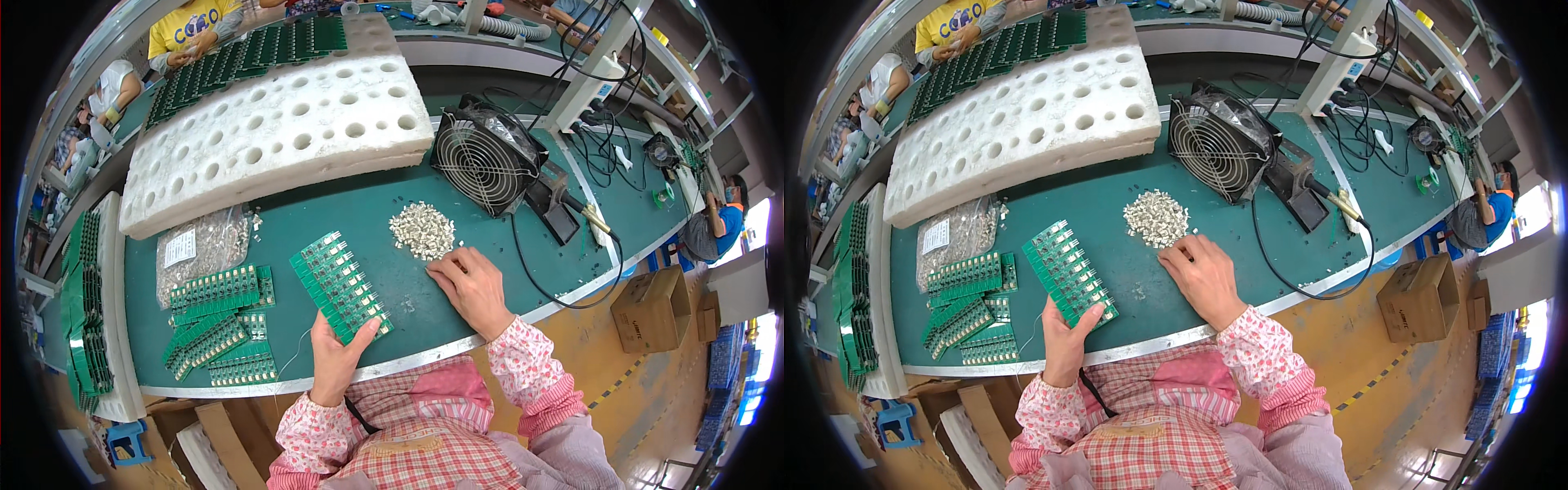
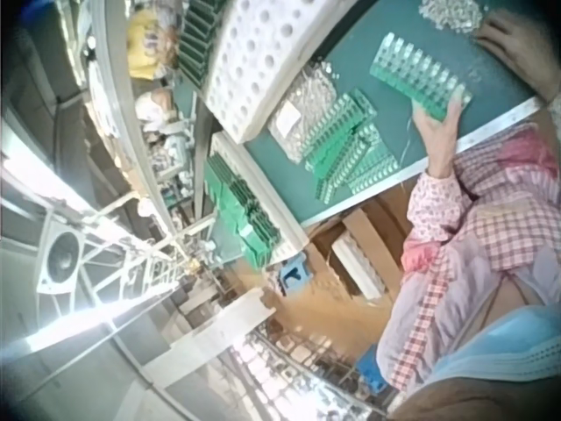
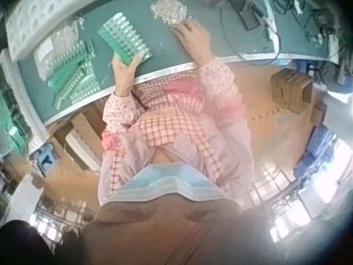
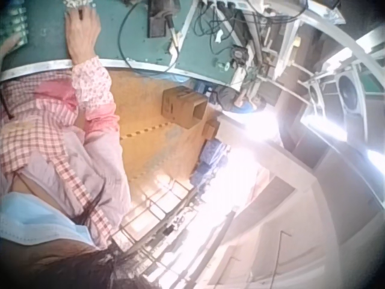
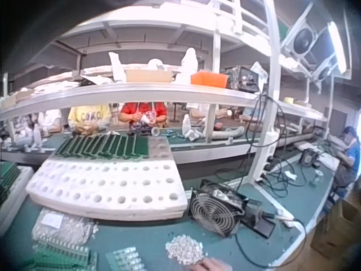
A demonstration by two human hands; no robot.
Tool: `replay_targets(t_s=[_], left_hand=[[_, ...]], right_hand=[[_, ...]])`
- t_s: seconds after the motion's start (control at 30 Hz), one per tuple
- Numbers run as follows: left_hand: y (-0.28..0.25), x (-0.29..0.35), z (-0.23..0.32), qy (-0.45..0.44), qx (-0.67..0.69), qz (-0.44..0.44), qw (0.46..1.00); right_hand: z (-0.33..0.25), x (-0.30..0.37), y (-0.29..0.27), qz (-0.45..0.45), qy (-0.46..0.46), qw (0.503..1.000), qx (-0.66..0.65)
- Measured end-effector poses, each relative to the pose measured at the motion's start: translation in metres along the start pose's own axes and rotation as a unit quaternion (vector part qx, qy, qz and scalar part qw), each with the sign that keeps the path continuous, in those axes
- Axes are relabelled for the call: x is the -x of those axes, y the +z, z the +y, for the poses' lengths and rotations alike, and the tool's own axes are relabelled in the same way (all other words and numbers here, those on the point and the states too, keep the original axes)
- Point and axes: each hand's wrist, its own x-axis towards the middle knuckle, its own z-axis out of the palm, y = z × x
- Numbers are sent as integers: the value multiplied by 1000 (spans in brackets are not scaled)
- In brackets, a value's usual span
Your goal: The person assembles and solders small electronic components onto green printed circuit boards (PCBs) using a soldering iron and solder wire, with a cooling fan to assist the process.
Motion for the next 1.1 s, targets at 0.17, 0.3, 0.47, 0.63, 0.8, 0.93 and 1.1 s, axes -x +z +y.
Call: replay_targets(t_s=[0.17, 0.3, 0.47, 0.63, 0.8, 0.93, 1.1], left_hand=[[0, 0, -2, -2, -6, 0, 1000], [-2, 0, -3, 4, -11, 0, 1000], [-3, 0, -5, 10, -6, 14, 1000], [-2, -1, -8, 29, 0, 24, 999], [-1, 1, -8, 38, -10, 36, 999], [0, 3, -9, 38, -12, 41, 998], [0, 4, -9, 44, -6, 38, 998]], right_hand=[[-13, 3, 1, -10, -15, 998, -58], [-26, 10, 2, -49, 33, 992, -109], [-38, 7, -4, -73, 156, 948, -268], [-54, 19, 3, -132, 330, 737, -575], [-63, 18, 6, -147, 366, 681, -617], [-68, 21, 8, -133, 371, 698, -598], [-70, 20, 7, -122, 370, 712, -584]])
